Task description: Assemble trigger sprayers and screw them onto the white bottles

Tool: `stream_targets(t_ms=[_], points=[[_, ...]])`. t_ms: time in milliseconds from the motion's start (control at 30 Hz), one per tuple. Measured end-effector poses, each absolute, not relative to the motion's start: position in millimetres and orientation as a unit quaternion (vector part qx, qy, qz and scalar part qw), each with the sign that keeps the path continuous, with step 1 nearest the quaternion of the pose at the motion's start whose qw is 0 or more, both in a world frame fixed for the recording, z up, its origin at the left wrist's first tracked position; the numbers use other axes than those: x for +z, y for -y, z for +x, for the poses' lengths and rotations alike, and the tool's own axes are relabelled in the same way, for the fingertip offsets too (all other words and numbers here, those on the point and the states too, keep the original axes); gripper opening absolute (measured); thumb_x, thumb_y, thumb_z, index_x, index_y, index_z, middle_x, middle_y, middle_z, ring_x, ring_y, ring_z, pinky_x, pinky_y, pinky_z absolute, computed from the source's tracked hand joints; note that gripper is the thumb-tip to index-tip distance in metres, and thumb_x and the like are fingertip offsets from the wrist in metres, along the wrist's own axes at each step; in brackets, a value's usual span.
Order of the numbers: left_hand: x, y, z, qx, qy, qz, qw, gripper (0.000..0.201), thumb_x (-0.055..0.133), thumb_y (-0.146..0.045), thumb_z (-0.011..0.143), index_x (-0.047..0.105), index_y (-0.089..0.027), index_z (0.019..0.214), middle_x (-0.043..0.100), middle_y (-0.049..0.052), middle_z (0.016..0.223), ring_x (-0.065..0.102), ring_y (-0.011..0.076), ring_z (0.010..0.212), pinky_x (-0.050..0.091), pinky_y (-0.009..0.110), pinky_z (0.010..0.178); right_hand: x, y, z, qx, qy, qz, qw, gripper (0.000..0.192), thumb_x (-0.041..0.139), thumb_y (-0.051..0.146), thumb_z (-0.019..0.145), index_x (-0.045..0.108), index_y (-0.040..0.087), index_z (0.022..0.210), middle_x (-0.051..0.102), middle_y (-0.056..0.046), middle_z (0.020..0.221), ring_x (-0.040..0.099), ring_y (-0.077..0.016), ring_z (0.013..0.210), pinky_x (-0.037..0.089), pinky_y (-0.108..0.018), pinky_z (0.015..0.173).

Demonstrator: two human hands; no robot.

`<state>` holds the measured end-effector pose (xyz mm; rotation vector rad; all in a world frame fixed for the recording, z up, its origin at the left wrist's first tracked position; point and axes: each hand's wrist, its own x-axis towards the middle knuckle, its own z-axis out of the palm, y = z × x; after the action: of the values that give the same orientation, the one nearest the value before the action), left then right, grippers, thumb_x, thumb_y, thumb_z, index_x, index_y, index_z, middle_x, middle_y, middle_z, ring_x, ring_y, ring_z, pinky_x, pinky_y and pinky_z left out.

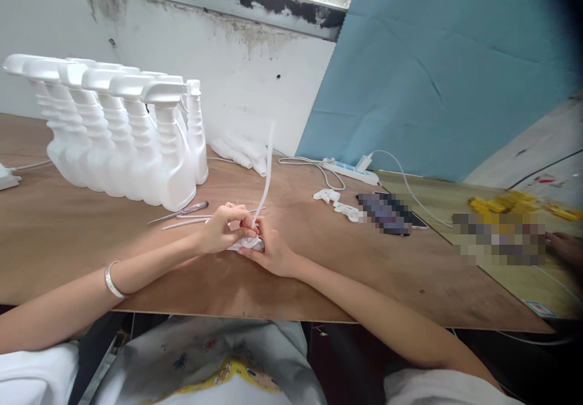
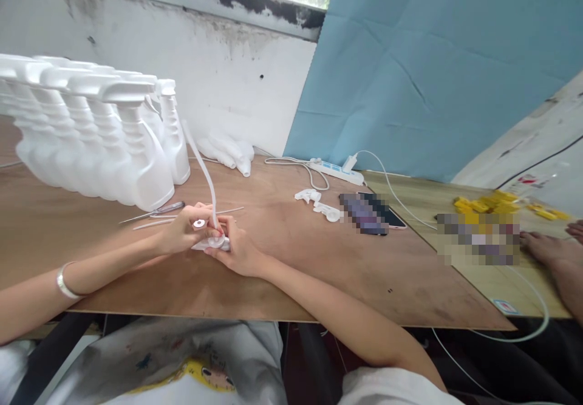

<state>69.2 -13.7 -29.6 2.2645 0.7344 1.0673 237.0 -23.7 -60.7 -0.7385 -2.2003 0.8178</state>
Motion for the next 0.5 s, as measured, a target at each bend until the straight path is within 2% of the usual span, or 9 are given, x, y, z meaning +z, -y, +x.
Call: stream_targets(t_ms=[233, 500], points=[[-30.0, 11.3, 68.9, 0.39, -0.284, 0.842, 0.241, 0.023, 0.057, -0.026, 0.076, 0.054, -0.014, 0.057, 0.056, -0.002, 0.06, 0.047, 0.0105, 0.061, 0.029, 0.027, 0.073, -62.0, 21.8, 236.5, 0.316, 0.838, -0.289, 0.338, 0.036, 0.057, 0.028, 0.076, 0.035, 0.02, 0.102, 0.055, -0.004, 0.094, 0.055, -0.0152, 0.079, 0.043, -0.028, 0.067], [-34.3, 12.1, 67.5, 0.399, -0.243, 0.84, 0.277, 0.022, 0.055, -0.026, 0.077, 0.053, -0.014, 0.058, 0.056, 0.0, 0.059, 0.047, 0.0111, 0.059, 0.033, 0.025, 0.067, -59.8, 23.8, 236.1, 0.326, 0.836, -0.287, 0.335, 0.037, 0.059, 0.028, 0.074, 0.036, 0.02, 0.101, 0.055, -0.004, 0.094, 0.054, -0.0153, 0.082, 0.043, -0.029, 0.072]])
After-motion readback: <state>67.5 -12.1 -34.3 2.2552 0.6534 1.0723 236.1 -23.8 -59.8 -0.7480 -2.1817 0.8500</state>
